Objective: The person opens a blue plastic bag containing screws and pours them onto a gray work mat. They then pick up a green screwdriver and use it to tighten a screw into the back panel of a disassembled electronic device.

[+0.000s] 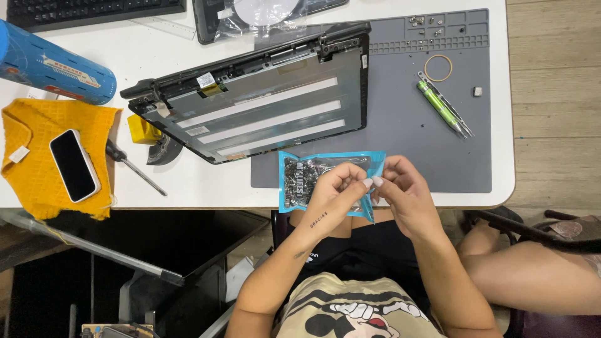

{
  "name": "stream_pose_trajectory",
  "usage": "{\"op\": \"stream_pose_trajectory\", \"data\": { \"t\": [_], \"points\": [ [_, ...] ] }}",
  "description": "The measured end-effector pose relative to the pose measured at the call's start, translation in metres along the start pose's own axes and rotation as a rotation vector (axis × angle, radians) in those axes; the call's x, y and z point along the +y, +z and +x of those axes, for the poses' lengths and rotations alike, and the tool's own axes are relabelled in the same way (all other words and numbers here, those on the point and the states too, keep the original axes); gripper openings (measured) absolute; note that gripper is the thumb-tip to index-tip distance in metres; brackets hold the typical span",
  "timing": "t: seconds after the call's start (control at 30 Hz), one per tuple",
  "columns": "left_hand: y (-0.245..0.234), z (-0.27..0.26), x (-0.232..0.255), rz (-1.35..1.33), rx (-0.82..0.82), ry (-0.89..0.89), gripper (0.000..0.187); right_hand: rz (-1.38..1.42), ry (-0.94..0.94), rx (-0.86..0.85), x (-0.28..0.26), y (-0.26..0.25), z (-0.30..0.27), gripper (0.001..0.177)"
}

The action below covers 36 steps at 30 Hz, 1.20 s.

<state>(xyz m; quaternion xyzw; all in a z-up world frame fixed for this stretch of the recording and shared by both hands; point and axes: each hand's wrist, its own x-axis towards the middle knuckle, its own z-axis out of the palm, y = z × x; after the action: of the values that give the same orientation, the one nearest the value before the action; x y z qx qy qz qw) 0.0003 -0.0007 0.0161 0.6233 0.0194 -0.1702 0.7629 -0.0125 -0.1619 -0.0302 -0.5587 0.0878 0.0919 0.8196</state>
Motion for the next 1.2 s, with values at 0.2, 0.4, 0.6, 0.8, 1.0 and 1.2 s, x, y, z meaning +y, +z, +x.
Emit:
{"op": "stream_pose_trajectory", "data": {
  "t": [0.2, 0.4, 0.6, 0.8, 1.0, 1.2],
  "points": [
    [-0.006, 0.004, -0.018, 0.209, -0.048, 0.090, 0.027, -0.161, -0.059, -0.031, 0.003, -0.001, 0.003, 0.029],
    [-0.014, 0.011, 0.011, 0.393, -0.194, 0.155, 0.031, -0.231, -0.118, -0.140, -0.009, -0.005, 0.006, 0.032],
    [-0.023, 0.015, 0.025, 0.543, -0.362, 0.228, 0.038, -0.175, -0.150, -0.186, -0.005, -0.014, 0.004, 0.030],
    [-0.022, 0.020, 0.017, 0.466, -0.390, 0.329, 0.038, -0.062, -0.200, -0.187, 0.006, -0.015, 0.002, 0.031],
    [-0.022, 0.014, -0.009, 0.406, -0.232, 0.383, 0.038, 0.029, -0.219, -0.142, 0.019, -0.007, 0.001, 0.031],
    [-0.014, 0.014, -0.016, 0.550, -0.246, 0.469, 0.032, -0.329, -0.083, -0.068, 0.007, -0.004, 0.000, 0.045]
  ]
}}
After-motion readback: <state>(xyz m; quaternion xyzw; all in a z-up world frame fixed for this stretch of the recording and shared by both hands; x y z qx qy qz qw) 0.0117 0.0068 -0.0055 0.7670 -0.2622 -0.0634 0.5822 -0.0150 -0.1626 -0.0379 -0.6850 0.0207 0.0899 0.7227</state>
